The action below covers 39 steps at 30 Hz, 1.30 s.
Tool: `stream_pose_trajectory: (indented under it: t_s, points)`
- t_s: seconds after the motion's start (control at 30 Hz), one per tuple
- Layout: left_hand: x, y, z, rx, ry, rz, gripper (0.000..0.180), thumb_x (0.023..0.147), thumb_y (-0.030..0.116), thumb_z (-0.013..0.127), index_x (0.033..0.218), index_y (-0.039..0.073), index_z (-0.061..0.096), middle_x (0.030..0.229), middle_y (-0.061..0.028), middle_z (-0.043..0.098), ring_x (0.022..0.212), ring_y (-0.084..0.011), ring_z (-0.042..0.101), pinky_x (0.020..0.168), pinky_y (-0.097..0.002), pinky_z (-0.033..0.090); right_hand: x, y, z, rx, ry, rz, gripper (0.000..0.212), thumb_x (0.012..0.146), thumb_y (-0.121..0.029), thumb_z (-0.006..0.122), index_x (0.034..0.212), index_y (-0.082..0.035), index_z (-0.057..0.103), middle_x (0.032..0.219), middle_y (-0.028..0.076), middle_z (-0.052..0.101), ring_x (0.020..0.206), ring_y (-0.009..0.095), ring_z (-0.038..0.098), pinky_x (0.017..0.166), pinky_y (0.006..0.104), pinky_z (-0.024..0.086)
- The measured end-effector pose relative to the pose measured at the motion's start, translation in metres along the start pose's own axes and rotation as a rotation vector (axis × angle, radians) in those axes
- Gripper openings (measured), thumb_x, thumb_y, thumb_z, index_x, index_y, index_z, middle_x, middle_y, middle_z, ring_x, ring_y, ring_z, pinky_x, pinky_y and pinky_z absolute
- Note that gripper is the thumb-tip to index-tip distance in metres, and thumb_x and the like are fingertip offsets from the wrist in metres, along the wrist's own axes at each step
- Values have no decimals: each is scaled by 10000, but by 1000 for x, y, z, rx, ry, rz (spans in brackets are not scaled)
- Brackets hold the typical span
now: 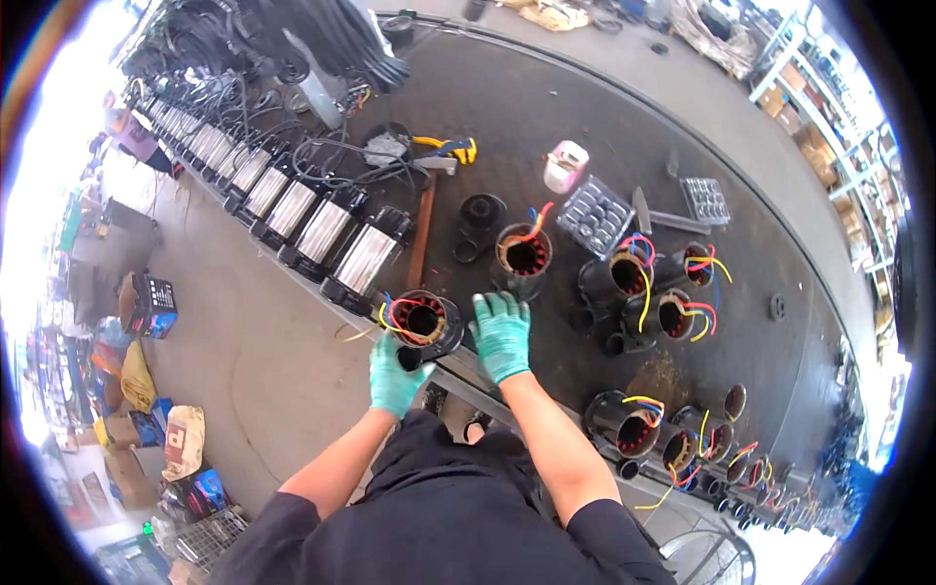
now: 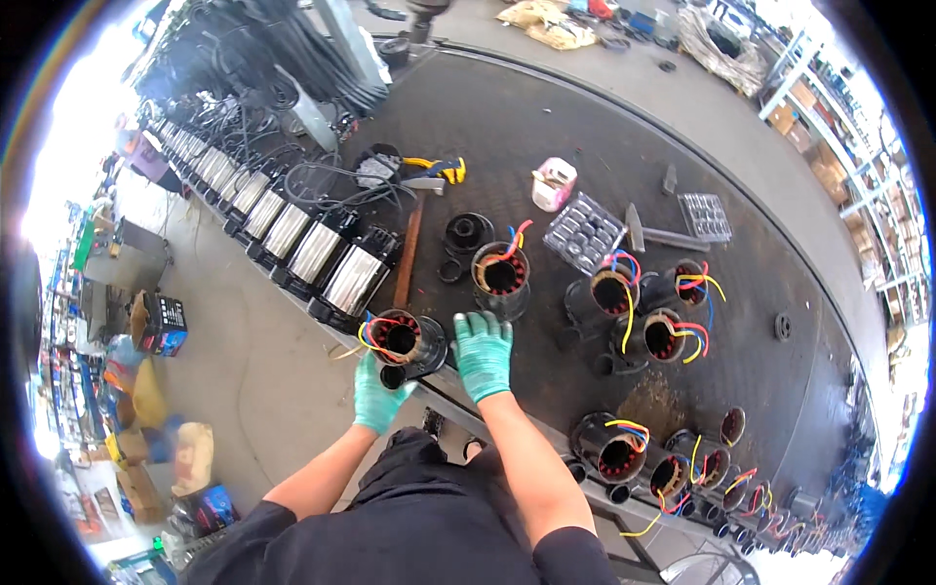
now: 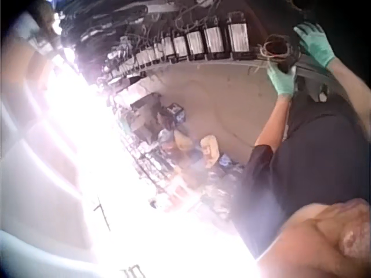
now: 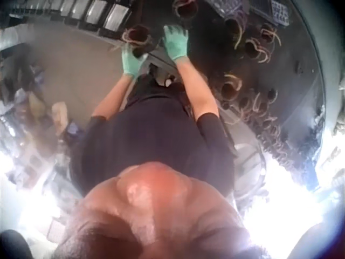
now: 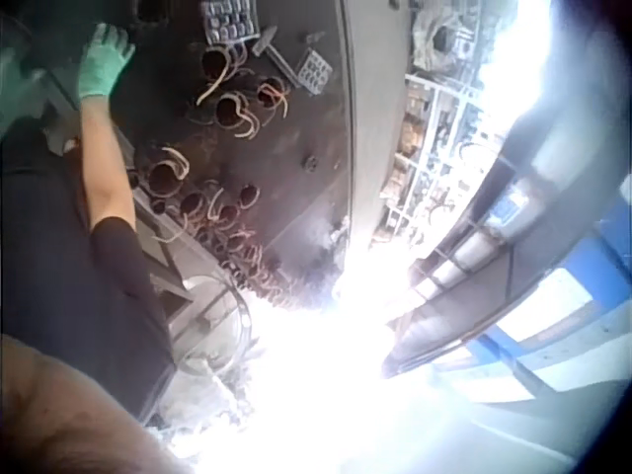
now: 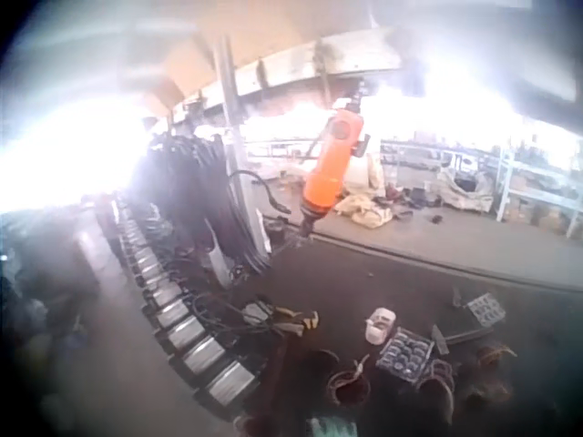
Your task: The person removes a pump from a water testing tank, moves a fan and the tank, and retrieves another pump. The person then fits pump parts together on a workbench and secures them using a pneumatic tool with a coworker.
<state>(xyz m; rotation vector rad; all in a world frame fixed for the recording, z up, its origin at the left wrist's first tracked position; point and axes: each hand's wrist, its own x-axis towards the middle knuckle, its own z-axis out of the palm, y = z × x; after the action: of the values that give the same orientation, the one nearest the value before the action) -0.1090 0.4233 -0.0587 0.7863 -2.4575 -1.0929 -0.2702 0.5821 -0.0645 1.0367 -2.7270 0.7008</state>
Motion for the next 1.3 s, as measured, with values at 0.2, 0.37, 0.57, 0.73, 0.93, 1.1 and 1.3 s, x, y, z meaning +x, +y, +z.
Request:
stream_pose_trajectory:
  t_s: [0.2, 0.37, 0.57, 0.73, 0.93, 1.1, 1.3]
  points:
    - [58, 23, 64, -943, 44, -380, 817, 636, 179, 936, 1311, 53, 494, 1276, -94, 602, 1128, -264, 623, 931, -396, 542, 47, 20, 8, -83, -64, 53, 310, 753, -266, 788, 1008, -110, 705, 1194, 85, 613, 1101, 315, 592, 930, 480, 455]
    - [94, 89, 81, -145, 114, -160, 751, 537, 178, 968, 1173, 62, 586, 1130, -148, 673, 1007, -338, 655, 870, -419, 542, 89, 81, -1, -197, -2, 74, 214, 788, -181, 766, 959, -64, 714, 1187, 145, 629, 1088, 366, 602, 913, 458, 509]
    - [126, 93, 108, -56, 166, -177, 795, 557, 229, 952, 1224, 71, 549, 1191, -162, 633, 1152, -376, 577, 981, -459, 481, 121, 105, -4, -223, -120, 156, 233, 853, -174, 722, 1034, -32, 686, 1313, 173, 534, 1169, 393, 549, 965, 462, 488]
    - [116, 72, 89, -72, 19, -128, 985, 703, 227, 867, 1511, 41, 336, 1439, -215, 485, 1293, -400, 495, 1103, -443, 422, 123, 102, -2, -206, -151, 107, 240, 876, -180, 704, 1056, -25, 675, 1333, 197, 519, 1194, 402, 540, 993, 467, 473]
    - [37, 15, -28, -399, -601, 70, 708, 914, 276, 681, 1502, 15, 385, 1421, -212, 548, 1283, -351, 558, 1097, -424, 439, 92, 120, -23, 50, -193, 23, 373, 963, -176, 604, 1280, 20, 577, 1440, 239, 466, 1315, 420, 473, 1090, 447, 407]
    - [-68, -138, -198, -212, -427, -227, 595, 957, 331, 603, 1457, 38, 469, 1371, -184, 608, 1194, -327, 629, 1030, -416, 487, 3, 19, -64, 329, -309, 427, 296, 1039, -233, 529, 1051, 34, 656, 888, 131, 709, 781, 276, 675, 782, 429, 543]
    - [-207, -321, -375, -54, -56, -1041, 524, 927, 302, 615, 1389, 65, 549, 1305, -157, 653, 1197, -337, 621, 1027, -421, 492, -119, -130, -45, 69, -676, 594, 447, 1052, -314, 499, 1241, 73, 616, 1222, 221, 659, 1080, 350, 620, 950, 436, 484]
